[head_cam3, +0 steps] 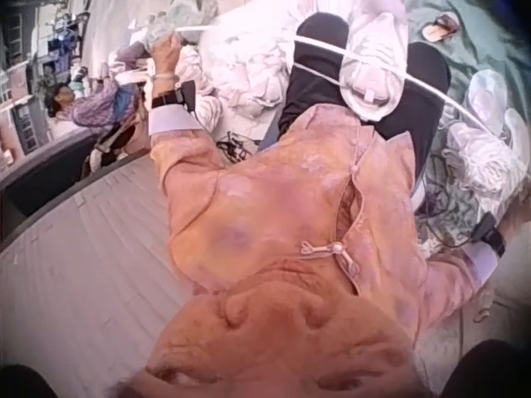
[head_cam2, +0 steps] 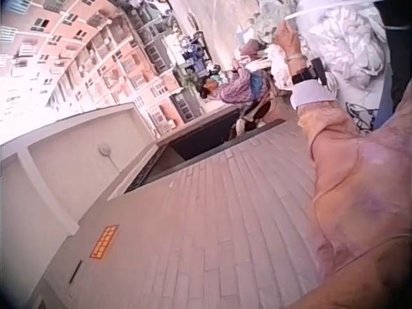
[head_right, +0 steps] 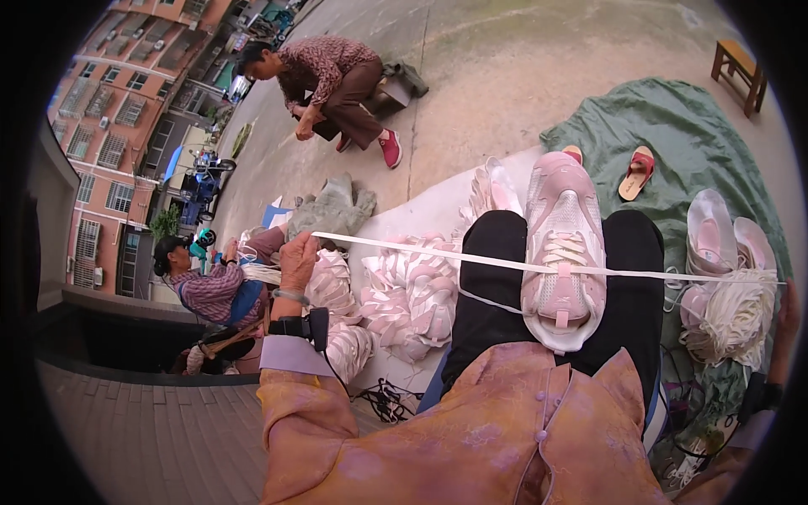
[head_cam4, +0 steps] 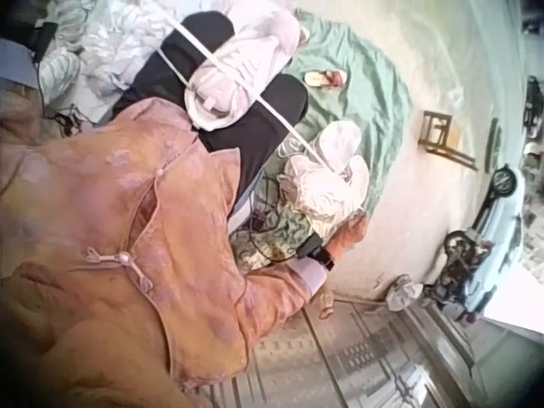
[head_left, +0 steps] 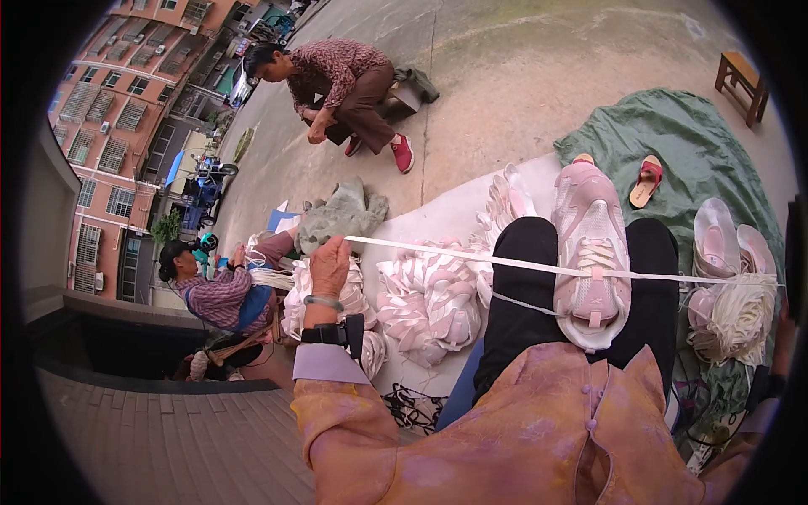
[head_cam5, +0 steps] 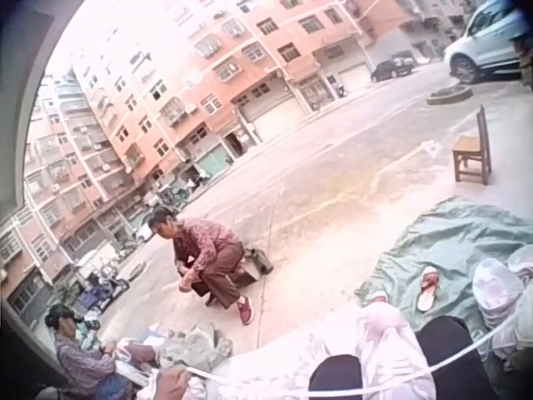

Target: The recorder is lacing and tying the laces on a pink and white athletic shoe.

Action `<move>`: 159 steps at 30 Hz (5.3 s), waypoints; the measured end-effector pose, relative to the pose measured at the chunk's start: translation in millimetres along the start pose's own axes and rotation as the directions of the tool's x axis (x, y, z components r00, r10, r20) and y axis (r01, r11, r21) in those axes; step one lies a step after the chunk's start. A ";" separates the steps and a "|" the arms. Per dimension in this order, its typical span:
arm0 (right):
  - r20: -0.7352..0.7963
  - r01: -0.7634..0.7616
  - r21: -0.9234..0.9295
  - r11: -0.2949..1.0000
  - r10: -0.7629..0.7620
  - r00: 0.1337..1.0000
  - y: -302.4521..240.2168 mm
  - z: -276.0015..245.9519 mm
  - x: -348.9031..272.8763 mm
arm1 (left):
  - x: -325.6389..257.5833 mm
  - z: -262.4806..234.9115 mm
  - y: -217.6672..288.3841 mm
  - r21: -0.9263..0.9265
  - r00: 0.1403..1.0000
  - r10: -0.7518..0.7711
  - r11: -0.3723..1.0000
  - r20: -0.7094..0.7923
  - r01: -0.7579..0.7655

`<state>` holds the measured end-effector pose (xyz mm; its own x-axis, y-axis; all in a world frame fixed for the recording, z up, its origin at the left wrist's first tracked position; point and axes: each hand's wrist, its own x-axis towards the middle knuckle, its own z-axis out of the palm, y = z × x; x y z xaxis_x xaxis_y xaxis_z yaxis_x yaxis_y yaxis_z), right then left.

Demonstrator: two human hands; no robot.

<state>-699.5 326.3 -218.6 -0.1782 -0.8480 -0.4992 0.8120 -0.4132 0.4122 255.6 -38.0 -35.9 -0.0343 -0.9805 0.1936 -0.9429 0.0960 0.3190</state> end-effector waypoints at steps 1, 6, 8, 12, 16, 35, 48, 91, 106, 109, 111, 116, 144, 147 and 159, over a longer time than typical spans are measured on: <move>-0.011 0.170 -0.519 0.837 -0.206 0.979 7.8 -14.8 17.0 | 0.2 4.2 8.8 -0.013 0.999 0.032 0.999 -0.041 -0.032; 0.260 0.054 -0.824 -0.564 -0.290 0.921 175.6 -99.1 47.3 | -46.8 68.8 112.1 -0.416 0.733 -0.259 0.684 0.629 0.599; 0.069 0.024 -0.913 -0.406 -0.099 0.993 302.0 -101.6 14.2 | -71.1 99.4 155.4 -0.423 0.604 -0.066 0.653 0.794 0.628; -0.133 -0.086 -0.950 -0.299 0.143 0.981 429.7 -91.2 -2.2 | -89.9 123.5 213.6 -0.465 0.440 0.179 0.511 0.880 0.723; 0.050 0.167 -0.908 -0.384 0.298 0.953 463.3 -96.0 20.1 | -76.6 128.3 245.7 -0.516 0.474 0.221 0.504 0.852 0.692; 0.415 0.452 -0.823 -0.345 0.179 0.892 483.5 -111.4 38.8 | -93.8 140.1 255.8 -0.832 0.886 0.189 0.468 0.423 0.297; 0.613 0.647 -0.509 -0.568 0.287 0.736 485.6 -114.0 43.5 | -97.7 146.3 258.5 -0.863 0.863 0.110 0.188 0.494 0.470; 0.748 0.674 -0.119 -0.729 0.380 0.544 475.2 -100.5 24.9 | -99.8 167.8 264.2 -0.738 0.904 0.171 0.646 0.392 0.198; 0.590 0.717 0.224 -0.660 0.677 0.440 538.6 -120.5 42.6 | -121.9 143.8 264.6 -0.479 0.826 0.563 0.733 0.030 -0.482; 0.626 0.715 0.229 -0.660 0.662 0.412 534.0 -121.0 43.5 | -127.0 153.4 268.5 -0.481 0.820 0.569 0.706 -0.052 -0.520; 0.638 0.711 0.207 -0.672 0.644 0.422 529.7 -120.9 42.9 | -128.0 157.0 272.1 -0.493 0.821 0.570 0.702 -0.044 -0.514; 0.621 0.712 0.195 -0.675 0.647 0.444 539.5 -123.4 43.7 | -126.4 164.7 262.8 -0.544 0.817 0.573 0.663 -0.072 -0.513; 0.718 0.158 0.062 -0.985 0.154 0.679 286.6 -133.9 -51.2 | -109.3 154.8 243.8 -0.795 0.898 0.383 0.603 0.216 -0.066; 0.657 0.255 0.127 -0.959 0.274 0.702 343.8 -112.4 -42.7 | -93.7 158.4 250.6 -0.838 0.921 0.305 0.545 0.241 0.039; 0.553 0.680 0.216 -0.701 0.662 0.506 464.0 -103.2 15.4 | -84.1 149.6 258.2 -0.869 0.821 0.386 0.432 0.421 0.242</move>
<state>-268.1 155.7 -113.6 0.1401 -0.8864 0.4412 -0.8103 -0.3588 -0.4634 -34.5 43.6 -108.7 -0.5320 -0.8397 -0.1086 -0.1282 -0.0469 0.9906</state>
